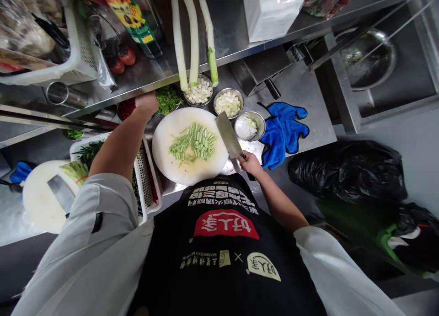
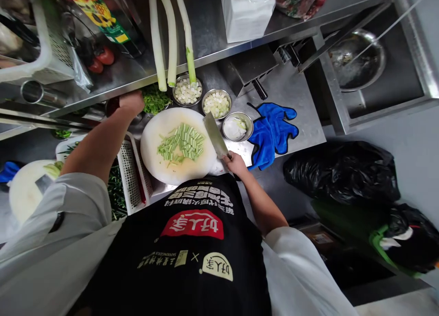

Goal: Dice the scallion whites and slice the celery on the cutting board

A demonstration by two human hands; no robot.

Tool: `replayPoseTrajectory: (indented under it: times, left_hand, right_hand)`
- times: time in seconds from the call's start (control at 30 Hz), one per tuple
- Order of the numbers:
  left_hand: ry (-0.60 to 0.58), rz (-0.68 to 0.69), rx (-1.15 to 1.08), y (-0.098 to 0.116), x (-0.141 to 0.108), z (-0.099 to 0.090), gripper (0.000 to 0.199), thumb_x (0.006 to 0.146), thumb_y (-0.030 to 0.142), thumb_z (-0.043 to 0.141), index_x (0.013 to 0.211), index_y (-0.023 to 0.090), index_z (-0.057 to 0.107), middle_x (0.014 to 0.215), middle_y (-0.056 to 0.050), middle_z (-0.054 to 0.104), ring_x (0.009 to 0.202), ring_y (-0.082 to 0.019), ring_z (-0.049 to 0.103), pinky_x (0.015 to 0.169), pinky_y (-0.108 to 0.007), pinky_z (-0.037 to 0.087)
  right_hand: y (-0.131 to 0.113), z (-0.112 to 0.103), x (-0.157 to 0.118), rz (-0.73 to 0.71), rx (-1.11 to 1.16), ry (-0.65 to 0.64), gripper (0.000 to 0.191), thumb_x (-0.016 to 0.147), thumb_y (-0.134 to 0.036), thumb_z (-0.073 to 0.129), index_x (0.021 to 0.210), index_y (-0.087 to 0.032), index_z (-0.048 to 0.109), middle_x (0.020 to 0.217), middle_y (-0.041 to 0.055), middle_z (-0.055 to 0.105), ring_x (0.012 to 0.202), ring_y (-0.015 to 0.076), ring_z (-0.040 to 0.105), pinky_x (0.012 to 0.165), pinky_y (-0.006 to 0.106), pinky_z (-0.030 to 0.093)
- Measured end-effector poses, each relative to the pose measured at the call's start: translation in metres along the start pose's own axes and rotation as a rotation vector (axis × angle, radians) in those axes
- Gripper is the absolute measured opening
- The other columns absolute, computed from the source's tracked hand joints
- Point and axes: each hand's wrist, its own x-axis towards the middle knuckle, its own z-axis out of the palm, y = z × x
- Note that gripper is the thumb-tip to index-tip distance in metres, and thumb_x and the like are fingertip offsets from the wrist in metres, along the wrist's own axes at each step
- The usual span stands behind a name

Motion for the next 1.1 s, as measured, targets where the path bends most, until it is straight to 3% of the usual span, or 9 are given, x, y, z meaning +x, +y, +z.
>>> replayPoseTrajectory:
  times: [0.07, 0.1, 0.23, 0.3, 0.37, 0.47, 0.6, 0.8, 1.1]
  left_hand:
    - [-0.018, -0.02, -0.061, 0.015, -0.035, 0.01, 0.041, 0.111, 0.022, 0.037, 0.128, -0.001, 0.066, 0.135, -0.023, 0.071, 0.141, -0.032, 0.057, 0.119, -0.054, 0.048]
    - [-0.019, 0.035, -0.109, 0.026, -0.058, 0.018, 0.042, 0.109, 0.024, 0.039, 0.128, 0.001, 0.069, 0.143, -0.023, 0.067, 0.147, -0.034, 0.053, 0.122, -0.052, 0.046]
    - [-0.044, 0.226, -0.273, 0.087, -0.167, 0.071, 0.053, 0.106, 0.032, 0.043, 0.15, 0.009, 0.062, 0.154, -0.016, 0.064, 0.147, -0.027, 0.056, 0.135, -0.045, 0.032]
    - [-0.016, 0.268, -0.347, 0.122, -0.213, 0.099, 0.06, 0.107, 0.041, 0.044, 0.158, 0.013, 0.056, 0.168, -0.014, 0.051, 0.161, -0.028, 0.04, 0.139, -0.047, 0.02]
    - [0.007, 0.214, -0.379, 0.154, -0.241, 0.123, 0.074, 0.1, 0.055, 0.057, 0.164, 0.017, 0.051, 0.178, -0.013, 0.033, 0.169, -0.033, 0.02, 0.14, -0.053, 0.009]
    - [0.036, 0.104, -0.421, 0.186, -0.249, 0.145, 0.098, 0.09, 0.066, 0.069, 0.169, 0.015, 0.042, 0.182, -0.015, 0.017, 0.17, -0.041, 0.004, 0.138, -0.062, -0.002]
    - [0.11, 0.008, -0.484, 0.204, -0.238, 0.157, 0.088, 0.094, 0.064, 0.064, 0.168, 0.019, 0.046, 0.182, -0.012, 0.019, 0.171, -0.038, 0.006, 0.138, -0.061, 0.0]
    - [0.199, -0.036, -0.555, 0.206, -0.241, 0.166, 0.067, 0.1, 0.052, 0.057, 0.159, 0.022, 0.057, 0.18, -0.009, 0.028, 0.171, -0.031, 0.013, 0.14, -0.055, 0.008]
    - [0.183, -0.086, -0.556, 0.197, -0.241, 0.151, 0.063, 0.1, 0.047, 0.059, 0.158, 0.024, 0.058, 0.179, -0.011, 0.031, 0.171, -0.031, 0.008, 0.138, -0.062, 0.008]
  right_hand:
    - [0.017, -0.006, -0.006, 0.003, 0.159, -0.047, 0.046, 0.09, -0.068, 0.069, 0.083, -0.025, 0.054, 0.05, -0.0046, 0.056, 0.041, 0.0162, 0.053, 0.046, 0.027, 0.039]
    - [0.026, -0.008, -0.009, 0.006, 0.218, -0.071, 0.051, 0.086, -0.072, 0.072, 0.08, -0.025, 0.053, 0.05, -0.0049, 0.056, 0.039, 0.0153, 0.052, 0.045, 0.027, 0.038]
    - [0.054, -0.011, -0.02, 0.061, 0.373, -0.152, 0.062, 0.075, -0.081, 0.077, 0.072, -0.025, 0.051, 0.051, -0.0043, 0.057, 0.038, 0.0134, 0.051, 0.042, 0.026, 0.037]
    - [0.063, -0.009, -0.02, 0.082, 0.414, -0.183, 0.063, 0.073, -0.082, 0.079, 0.07, -0.025, 0.052, 0.051, -0.0037, 0.057, 0.037, 0.0132, 0.051, 0.041, 0.026, 0.038]
    - [0.065, -0.004, -0.015, 0.08, 0.434, -0.211, 0.063, 0.074, -0.081, 0.079, 0.068, -0.025, 0.052, 0.049, -0.003, 0.056, 0.037, 0.013, 0.051, 0.041, 0.027, 0.04]
    - [0.058, 0.008, -0.001, 0.054, 0.433, -0.237, 0.061, 0.077, -0.079, 0.077, 0.065, -0.025, 0.051, 0.047, -0.0026, 0.054, 0.036, 0.0126, 0.049, 0.041, 0.027, 0.04]
    - [0.038, 0.032, 0.011, 0.019, 0.382, -0.305, 0.051, 0.082, -0.069, 0.077, 0.07, -0.026, 0.051, 0.046, -0.004, 0.053, 0.035, 0.0125, 0.047, 0.04, 0.027, 0.04]
    - [0.027, 0.064, 0.002, -0.007, 0.355, -0.386, 0.048, 0.083, -0.067, 0.075, 0.076, -0.027, 0.049, 0.044, -0.0078, 0.05, 0.034, 0.012, 0.044, 0.037, 0.025, 0.036]
    - [0.014, 0.059, 0.003, -0.08, 0.339, -0.463, 0.049, 0.084, -0.066, 0.075, 0.075, -0.028, 0.047, 0.043, -0.0087, 0.05, 0.034, 0.0111, 0.044, 0.039, 0.024, 0.037]
